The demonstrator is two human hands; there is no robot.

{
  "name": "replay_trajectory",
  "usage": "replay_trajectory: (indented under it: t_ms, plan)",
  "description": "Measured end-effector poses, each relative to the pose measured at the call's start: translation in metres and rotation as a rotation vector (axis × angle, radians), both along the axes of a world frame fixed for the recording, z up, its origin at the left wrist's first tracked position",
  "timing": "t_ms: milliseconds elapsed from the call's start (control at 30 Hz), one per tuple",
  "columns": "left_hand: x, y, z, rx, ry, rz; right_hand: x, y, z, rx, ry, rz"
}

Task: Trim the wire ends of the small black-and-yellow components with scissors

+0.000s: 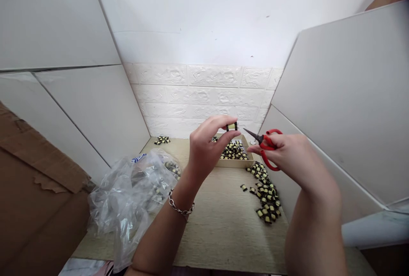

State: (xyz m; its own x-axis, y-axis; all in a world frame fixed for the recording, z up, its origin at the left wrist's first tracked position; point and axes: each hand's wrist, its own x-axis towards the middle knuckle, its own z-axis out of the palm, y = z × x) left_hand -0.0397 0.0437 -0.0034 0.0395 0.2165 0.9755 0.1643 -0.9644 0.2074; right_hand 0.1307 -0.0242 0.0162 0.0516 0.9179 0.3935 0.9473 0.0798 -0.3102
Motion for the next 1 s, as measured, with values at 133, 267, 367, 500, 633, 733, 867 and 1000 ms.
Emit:
replay_trajectory:
  t_ms: [133,267,367,500,633,733,867,1000]
  plan:
    - [-0.001,-0.002,0.0022,0.051,0.042,0.012,0.0039,0.0022,-0.0024,0.035,-0.052,-0.043]
    - [-0.0024,-0.0043,0.0029,0.064,0.118,0.055,0.0064,0.0035,-0.0019,0.04,-0.059,-0.078]
    - [-0.0039,-0.0052,0.0025,0.08,0.187,0.114,0.0072,0.0025,-0.001,-0.011,-0.028,-0.076]
    - [-0.0066,-0.0043,0.0019,0.085,0.282,0.186,0.0067,-0.0012,0.0004,-0.062,0.005,-0.053]
    - [-0.0086,-0.0018,0.0017,0.1,0.328,0.206,0.0062,-0.004,0.0011,-0.099,0.06,-0.023]
    - [-0.0089,-0.0008,0.0018,0.106,0.346,0.197,0.006,-0.0045,0.0011,-0.105,0.075,-0.023]
    - [-0.0087,-0.0014,0.0026,0.096,0.367,0.168,0.0056,-0.0043,0.0013,-0.109,0.079,-0.019]
    - [-0.0087,-0.0019,0.0033,0.088,0.373,0.154,0.0048,-0.0058,0.0024,-0.127,0.087,-0.017]
